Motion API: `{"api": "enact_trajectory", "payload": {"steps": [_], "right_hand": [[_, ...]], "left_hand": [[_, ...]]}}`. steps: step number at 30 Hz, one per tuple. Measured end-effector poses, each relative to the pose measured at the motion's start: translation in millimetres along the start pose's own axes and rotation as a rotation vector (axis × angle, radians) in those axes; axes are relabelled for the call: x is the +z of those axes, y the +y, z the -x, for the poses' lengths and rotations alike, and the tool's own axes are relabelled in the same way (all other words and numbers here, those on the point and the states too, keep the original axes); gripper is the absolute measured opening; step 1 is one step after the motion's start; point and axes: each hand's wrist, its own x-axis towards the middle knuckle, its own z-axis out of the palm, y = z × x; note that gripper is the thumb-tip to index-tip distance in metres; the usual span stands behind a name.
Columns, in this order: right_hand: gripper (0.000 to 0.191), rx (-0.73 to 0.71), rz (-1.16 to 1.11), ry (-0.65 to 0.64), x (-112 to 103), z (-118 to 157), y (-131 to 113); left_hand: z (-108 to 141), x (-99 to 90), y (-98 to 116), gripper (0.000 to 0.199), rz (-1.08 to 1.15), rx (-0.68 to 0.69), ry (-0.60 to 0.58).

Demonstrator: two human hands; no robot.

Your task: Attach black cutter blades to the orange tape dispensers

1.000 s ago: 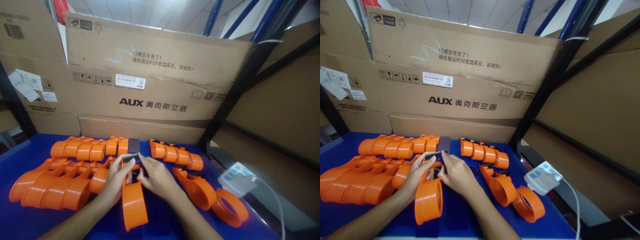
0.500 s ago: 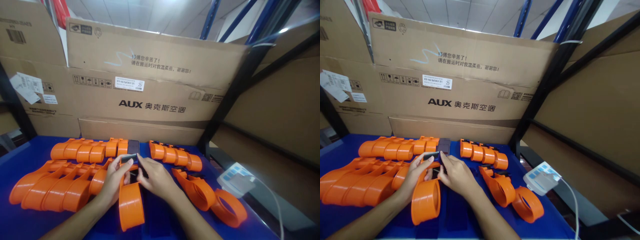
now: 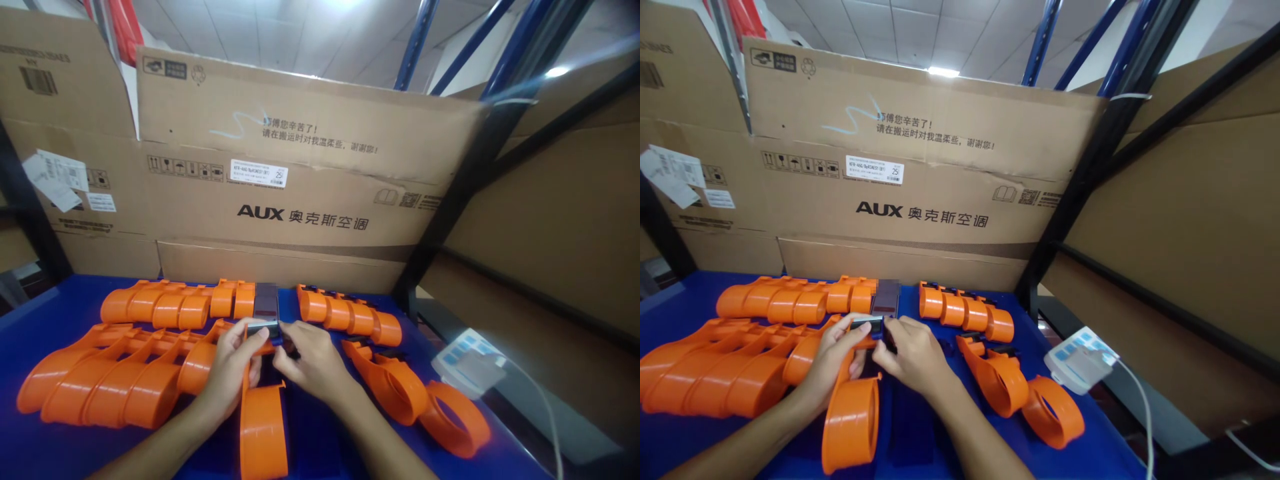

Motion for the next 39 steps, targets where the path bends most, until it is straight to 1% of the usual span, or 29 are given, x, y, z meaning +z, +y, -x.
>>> {"api": "enact_trajectory", "payload": {"steps": [5,8,10,12,13,15,17,18,20,23,26,30,34,36,39], "right_hand": [[0.022,-0.009,-0.015,-0.023,0,-1,2],[0.019,-0.003,-0.026,-0.024,0,-1,2],[0.015,0.035,-0.066,-0.025,-3,-3,1],[0.014,0.127,-0.165,-0.001,-10,-4,3],[0.016,0.19,-0.224,0.03,-14,-5,4],[0.021,0.323,-0.3,0.134,-23,-6,10],[0.021,0.427,-0.287,0.214,-30,-8,18],[0.022,0.462,-0.266,0.211,-33,-10,22],[0.022,0.503,-0.209,0.145,-37,-13,30],[0.017,0.502,-0.11,-0.054,-40,-16,38],[0.01,0.479,-0.014,-0.255,-44,-16,41],[0.008,0.539,0.064,-0.416,-50,-12,40],[0.017,0.627,0.067,-0.507,-53,-10,40],[0.022,0.644,0.06,-0.514,-53,-9,40],[0.024,0.635,0.061,-0.488,-52,-5,43]], "left_hand": [[0,0.2,0,0.031,0.002,0.002,-0.003],[-1,0.4,1,0.032,0.011,-0.005,-0.004],[-1,-0.1,2,0.032,0.032,-0.011,0.0],[-1,-1.3,4,0.032,0.062,-0.014,-0.007],[-1,-2.1,6,0.032,0.074,-0.013,-0.013],[-1,-3.4,8,0.032,0.085,-0.007,-0.024],[-1,-4.1,8,0.033,0.083,0.0,-0.025],[-1,-4.3,8,0.032,0.082,-0.001,-0.028],[-2,-4.6,7,0.031,0.087,-0.005,-0.028],[-3,-5.8,6,0.029,0.083,-0.011,-0.037],[-4,-7.4,5,0.028,0.078,-0.014,-0.05],[-2,-7.8,4,0.028,0.083,-0.042,-0.045],[0,-6.2,3,0.031,0.085,-0.056,-0.039],[1,-5.3,3,0.033,0.087,-0.061,-0.036],[0,-4.5,4,0.036,0.082,-0.057,-0.029]]}}
